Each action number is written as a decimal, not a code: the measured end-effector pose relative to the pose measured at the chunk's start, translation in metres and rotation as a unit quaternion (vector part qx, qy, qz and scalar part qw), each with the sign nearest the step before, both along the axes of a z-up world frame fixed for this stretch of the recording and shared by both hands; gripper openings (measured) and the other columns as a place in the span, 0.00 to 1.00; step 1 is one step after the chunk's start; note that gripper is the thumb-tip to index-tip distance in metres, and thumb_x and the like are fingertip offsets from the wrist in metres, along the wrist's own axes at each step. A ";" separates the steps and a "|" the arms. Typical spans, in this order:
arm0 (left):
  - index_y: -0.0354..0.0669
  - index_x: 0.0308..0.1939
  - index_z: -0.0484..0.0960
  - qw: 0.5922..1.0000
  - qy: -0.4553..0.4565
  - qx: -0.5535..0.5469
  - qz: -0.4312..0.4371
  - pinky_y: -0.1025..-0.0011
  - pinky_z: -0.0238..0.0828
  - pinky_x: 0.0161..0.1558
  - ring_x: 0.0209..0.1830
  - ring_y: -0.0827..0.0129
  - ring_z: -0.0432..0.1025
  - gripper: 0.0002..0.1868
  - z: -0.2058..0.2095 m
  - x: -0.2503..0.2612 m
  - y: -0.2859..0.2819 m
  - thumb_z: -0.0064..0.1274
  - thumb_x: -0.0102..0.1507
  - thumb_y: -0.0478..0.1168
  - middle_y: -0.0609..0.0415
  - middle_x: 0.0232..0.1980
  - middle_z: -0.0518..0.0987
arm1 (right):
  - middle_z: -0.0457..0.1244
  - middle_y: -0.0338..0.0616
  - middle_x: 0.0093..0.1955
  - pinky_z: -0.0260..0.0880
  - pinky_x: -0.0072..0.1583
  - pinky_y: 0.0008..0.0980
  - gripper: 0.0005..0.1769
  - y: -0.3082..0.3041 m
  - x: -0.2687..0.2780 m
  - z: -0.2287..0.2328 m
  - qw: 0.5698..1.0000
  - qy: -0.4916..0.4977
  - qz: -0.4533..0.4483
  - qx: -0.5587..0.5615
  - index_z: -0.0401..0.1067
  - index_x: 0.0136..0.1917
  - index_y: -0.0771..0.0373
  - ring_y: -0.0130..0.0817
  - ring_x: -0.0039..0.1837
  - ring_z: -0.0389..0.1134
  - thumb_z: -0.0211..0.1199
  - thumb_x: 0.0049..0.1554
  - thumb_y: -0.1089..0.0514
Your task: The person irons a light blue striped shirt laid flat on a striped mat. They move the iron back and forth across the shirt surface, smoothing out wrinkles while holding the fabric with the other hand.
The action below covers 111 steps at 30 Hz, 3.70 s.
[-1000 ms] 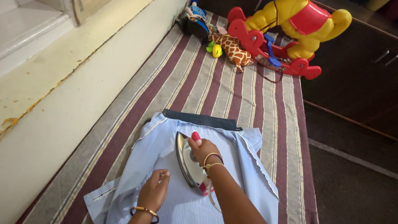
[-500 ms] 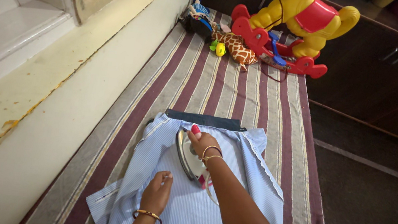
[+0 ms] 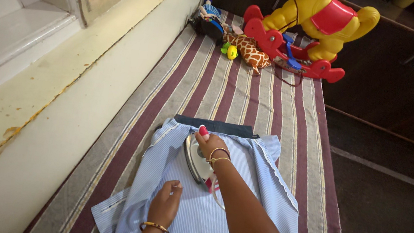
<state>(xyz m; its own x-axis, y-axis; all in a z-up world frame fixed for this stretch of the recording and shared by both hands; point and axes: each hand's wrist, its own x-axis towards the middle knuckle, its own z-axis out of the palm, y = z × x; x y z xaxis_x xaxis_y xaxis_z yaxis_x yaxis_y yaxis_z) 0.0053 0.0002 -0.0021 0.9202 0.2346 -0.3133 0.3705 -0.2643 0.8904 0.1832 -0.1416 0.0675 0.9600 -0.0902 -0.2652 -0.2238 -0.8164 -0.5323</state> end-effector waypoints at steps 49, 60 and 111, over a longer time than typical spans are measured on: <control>0.43 0.58 0.79 0.999 -0.045 0.014 -0.014 0.61 0.70 0.58 0.58 0.51 0.76 0.26 -0.014 0.005 0.005 0.45 0.65 0.56 0.43 0.56 0.83 | 0.71 0.56 0.37 0.75 0.41 0.40 0.42 0.001 -0.037 0.010 0.998 0.054 0.002 0.012 0.77 0.49 0.71 0.44 0.35 0.75 0.53 0.56 0.26; 0.45 0.57 0.80 0.999 -0.046 0.014 -0.015 0.61 0.71 0.56 0.56 0.52 0.78 0.26 -0.013 0.003 0.004 0.44 0.65 0.56 0.46 0.56 0.83 | 0.70 0.54 0.35 0.73 0.36 0.39 0.41 0.000 -0.059 0.016 0.998 0.043 0.010 0.046 0.77 0.47 0.70 0.41 0.32 0.73 0.53 0.56 0.25; 0.44 0.60 0.77 1.000 -0.018 -0.007 -0.001 0.62 0.70 0.57 0.56 0.54 0.77 0.26 0.003 0.002 0.002 0.46 0.65 0.55 0.46 0.57 0.83 | 0.70 0.55 0.36 0.74 0.38 0.40 0.44 0.019 -0.016 0.002 0.997 0.061 -0.002 0.045 0.75 0.49 0.74 0.44 0.34 0.74 0.54 0.56 0.25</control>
<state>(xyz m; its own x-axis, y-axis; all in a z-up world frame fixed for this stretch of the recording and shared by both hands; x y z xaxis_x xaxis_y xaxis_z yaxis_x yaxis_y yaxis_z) 0.0076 0.0024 0.0012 0.9314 0.2287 -0.2832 0.3378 -0.2531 0.9065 0.1669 -0.1224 0.0694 0.9195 -0.0654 -0.3875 -0.2952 -0.7659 -0.5712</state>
